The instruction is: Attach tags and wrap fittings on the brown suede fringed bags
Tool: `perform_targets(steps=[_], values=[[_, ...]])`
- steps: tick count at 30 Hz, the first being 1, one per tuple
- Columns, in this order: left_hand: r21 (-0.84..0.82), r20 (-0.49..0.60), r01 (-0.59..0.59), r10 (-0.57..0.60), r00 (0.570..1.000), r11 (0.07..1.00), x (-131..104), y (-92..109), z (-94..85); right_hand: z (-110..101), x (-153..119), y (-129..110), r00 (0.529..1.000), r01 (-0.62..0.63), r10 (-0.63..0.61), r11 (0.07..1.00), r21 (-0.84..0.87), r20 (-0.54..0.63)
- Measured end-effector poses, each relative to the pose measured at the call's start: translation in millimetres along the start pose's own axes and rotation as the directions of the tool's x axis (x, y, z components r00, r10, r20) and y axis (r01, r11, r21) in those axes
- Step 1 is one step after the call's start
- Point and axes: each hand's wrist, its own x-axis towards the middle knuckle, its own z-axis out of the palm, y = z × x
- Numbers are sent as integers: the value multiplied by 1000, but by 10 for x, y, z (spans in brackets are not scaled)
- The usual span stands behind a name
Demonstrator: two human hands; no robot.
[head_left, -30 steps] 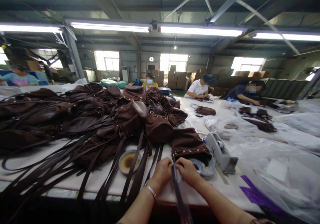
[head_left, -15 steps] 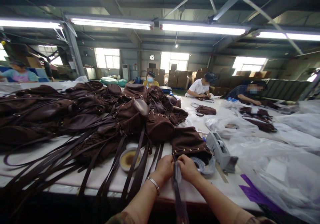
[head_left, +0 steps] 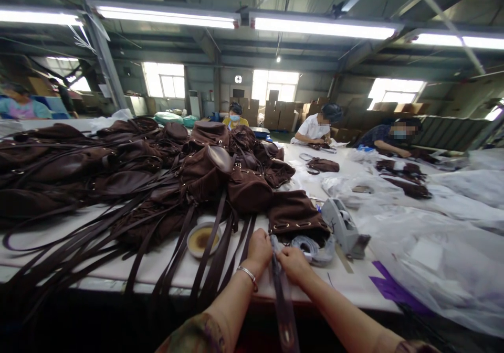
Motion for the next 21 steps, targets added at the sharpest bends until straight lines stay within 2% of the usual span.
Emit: perform_targets(steps=[2,5,9,11,13,17,21], values=[[-12,-24,11,-11,1000,1000,-66,12,-44,-8,39,-16,1000,0,0,1000,-1,-11],[-28,-21,26,-27,999,999,-296,0,-134,-33,70,-34,1000,9,-9,1000,10,-25],[-53,88,59,-54,995,997,-688,-27,-241,-65,121,-48,1000,13,-11,998,59,-28],[-51,136,88,-80,987,995,-800,-15,-269,-62,162,-66,1000,0,2,995,102,-25],[-37,168,113,-105,980,993,-824,18,-274,-48,200,-101,1000,-14,16,987,160,-15],[-5,194,150,-146,970,989,-730,106,-252,-57,203,-192,1000,-22,15,958,286,27],[-19,185,176,-169,968,984,-656,138,-258,-181,37,-161,999,-5,-13,932,362,48]])
